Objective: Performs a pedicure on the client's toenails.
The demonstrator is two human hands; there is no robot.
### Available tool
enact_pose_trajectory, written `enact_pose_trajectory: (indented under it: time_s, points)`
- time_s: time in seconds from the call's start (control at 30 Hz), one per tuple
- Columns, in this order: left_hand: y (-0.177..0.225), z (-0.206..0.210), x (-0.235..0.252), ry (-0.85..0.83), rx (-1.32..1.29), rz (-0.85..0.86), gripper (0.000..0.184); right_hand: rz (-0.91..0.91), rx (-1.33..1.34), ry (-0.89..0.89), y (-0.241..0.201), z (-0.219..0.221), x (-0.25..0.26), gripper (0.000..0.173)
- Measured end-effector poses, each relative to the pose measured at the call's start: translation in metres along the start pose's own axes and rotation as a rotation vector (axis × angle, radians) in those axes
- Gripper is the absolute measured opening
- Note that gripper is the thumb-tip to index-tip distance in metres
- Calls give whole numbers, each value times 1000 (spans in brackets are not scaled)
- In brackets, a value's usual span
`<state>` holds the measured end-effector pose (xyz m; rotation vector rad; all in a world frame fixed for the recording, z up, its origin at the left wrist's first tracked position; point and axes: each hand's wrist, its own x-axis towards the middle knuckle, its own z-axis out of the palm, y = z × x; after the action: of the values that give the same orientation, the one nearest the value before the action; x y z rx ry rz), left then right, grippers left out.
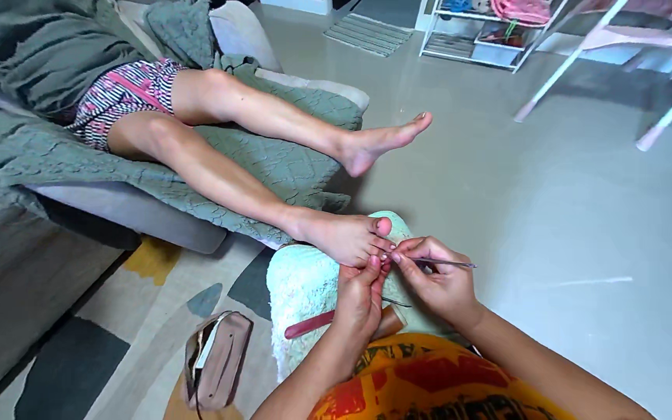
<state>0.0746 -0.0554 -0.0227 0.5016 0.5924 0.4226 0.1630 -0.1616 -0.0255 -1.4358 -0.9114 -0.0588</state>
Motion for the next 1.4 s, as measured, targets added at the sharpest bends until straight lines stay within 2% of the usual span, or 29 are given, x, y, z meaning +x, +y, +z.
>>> enact_pose_trajectory:
  time_s: [0.17,0.23,0.3,0.4,0.47,0.53,0.6,0.67,0.73,0.8,0.83,0.9,0.97,1.03,1.1,1.17,1.27,1.33,1.4]
  points:
    - [3,-3,0,-23,-29,-38,19,91,71,38,-2,-4,1,6]
    - [7,-9,-1,-72,-113,-86,15,87,9,42,2,-13,1,4]
    - [11,-17,0,-144,-206,-138,18,33,-248,-13,15,-27,-2,8]
    - [16,-20,3,-251,-216,-199,48,33,-761,-257,24,-39,-15,19]
    - [18,-15,5,-221,-202,-220,44,30,-836,-359,24,-40,-22,18]
    - [20,-6,7,-142,-168,-228,32,39,-741,-349,14,-40,-17,19]
    - [20,2,9,-102,-135,-230,25,65,-387,-274,-3,-34,-5,15]
    - [18,4,12,-170,-118,-207,24,50,78,-271,-27,-16,8,8]
    - [16,3,13,-269,-106,-167,26,18,323,-363,-40,9,18,6]
    - [12,2,12,-293,-156,-135,31,-35,254,-387,-37,31,26,9]
    - [11,3,11,-231,-180,-133,31,-71,118,-340,-32,36,31,13]
    - [11,7,11,-117,-176,-128,20,-183,-180,-183,-26,38,41,16]
    - [11,9,12,-97,-184,-128,13,-281,-327,-37,-29,34,45,17]
    - [10,9,12,-92,-185,-116,11,-254,-211,-37,-36,29,41,14]
    - [6,7,11,-83,-185,-93,13,-128,12,-181,-35,29,34,13]
    - [3,6,12,-71,-197,-77,15,-64,49,-271,-24,29,33,14]
    - [5,9,12,-68,-196,-76,4,-165,-74,-138,-20,25,46,12]
    - [6,10,13,-62,-204,-72,3,-218,-72,-51,-24,24,51,10]
    - [6,9,12,-71,-193,-56,3,-175,36,-98,-21,25,47,10]
